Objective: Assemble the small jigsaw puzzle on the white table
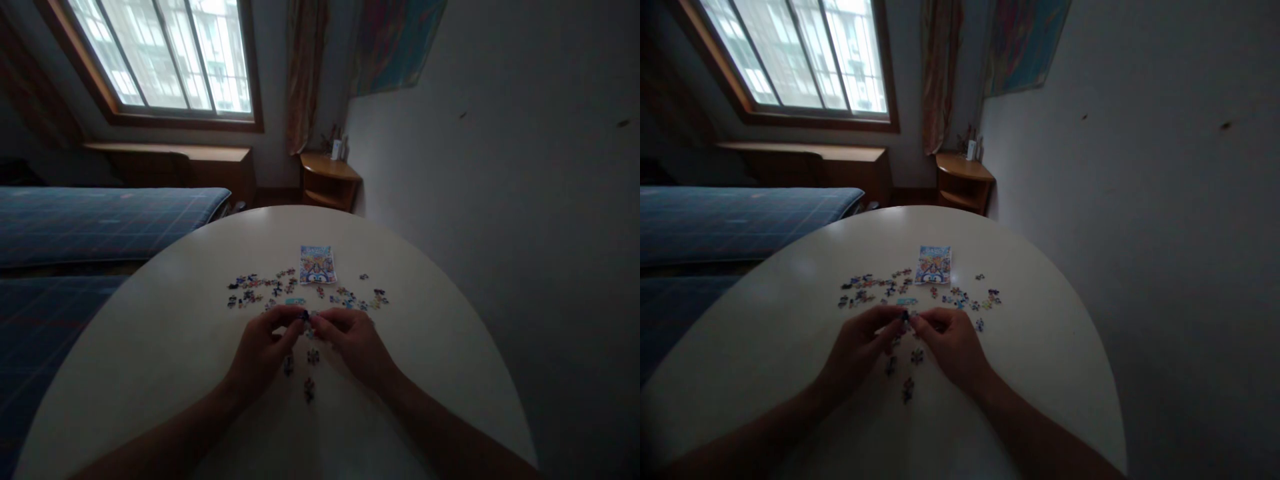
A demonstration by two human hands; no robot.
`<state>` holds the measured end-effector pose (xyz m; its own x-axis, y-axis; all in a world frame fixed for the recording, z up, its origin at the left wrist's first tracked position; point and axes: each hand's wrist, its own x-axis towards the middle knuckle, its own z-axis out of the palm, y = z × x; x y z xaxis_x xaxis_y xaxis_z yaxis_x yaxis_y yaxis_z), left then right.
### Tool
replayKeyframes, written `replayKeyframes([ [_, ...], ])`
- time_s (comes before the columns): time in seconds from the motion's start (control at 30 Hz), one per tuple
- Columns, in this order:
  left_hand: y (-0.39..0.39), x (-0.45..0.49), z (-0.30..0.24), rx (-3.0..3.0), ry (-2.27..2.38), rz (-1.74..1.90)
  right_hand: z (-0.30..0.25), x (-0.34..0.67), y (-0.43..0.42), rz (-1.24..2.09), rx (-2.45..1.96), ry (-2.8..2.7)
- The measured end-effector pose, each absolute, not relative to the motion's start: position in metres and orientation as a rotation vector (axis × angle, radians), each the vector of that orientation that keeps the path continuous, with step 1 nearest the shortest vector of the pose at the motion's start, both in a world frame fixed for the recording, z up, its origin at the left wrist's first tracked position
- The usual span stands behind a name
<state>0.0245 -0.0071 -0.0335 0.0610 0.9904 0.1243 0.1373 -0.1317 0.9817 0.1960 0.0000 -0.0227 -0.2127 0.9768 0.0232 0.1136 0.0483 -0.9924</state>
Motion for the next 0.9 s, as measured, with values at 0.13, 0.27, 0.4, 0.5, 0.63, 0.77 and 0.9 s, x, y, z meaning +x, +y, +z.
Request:
replayKeyframes([
  [0.13, -0.0085, 0.0258, -0.0318, 1.416, 1.181, 1.181, -0.0218, 0.1957, -0.0017, 1.253, -1.177, -1.529],
  [0.27, -0.0096, 0.0255, -0.0291, 1.428, 1.153, 1.154, -0.0203, 0.1959, -0.0012, 1.251, -1.186, -1.515],
  [0.4, -0.0077, 0.0232, -0.0266, 1.480, 1.147, 1.163, -0.0218, 0.1979, 0.0008, 1.322, -1.146, -1.445],
  [0.5, -0.0057, 0.0215, -0.0251, 1.531, 1.128, 1.218, -0.0225, 0.1994, 0.0006, 1.378, -1.134, -1.406],
  [0.63, -0.0053, 0.0216, -0.0234, 1.586, 1.073, 1.235, -0.0197, 0.1992, -0.0002, 1.389, -1.142, -1.437],
  [0.77, -0.0053, 0.0223, -0.0249, 1.593, 1.064, 1.233, -0.0157, 0.1985, 0.0001, 1.400, -1.186, -1.432],
  [0.9, -0.0047, 0.0220, -0.0295, 1.549, 1.089, 1.216, -0.0151, 0.1986, 0.0001, 1.396, -1.196, -1.451],
])
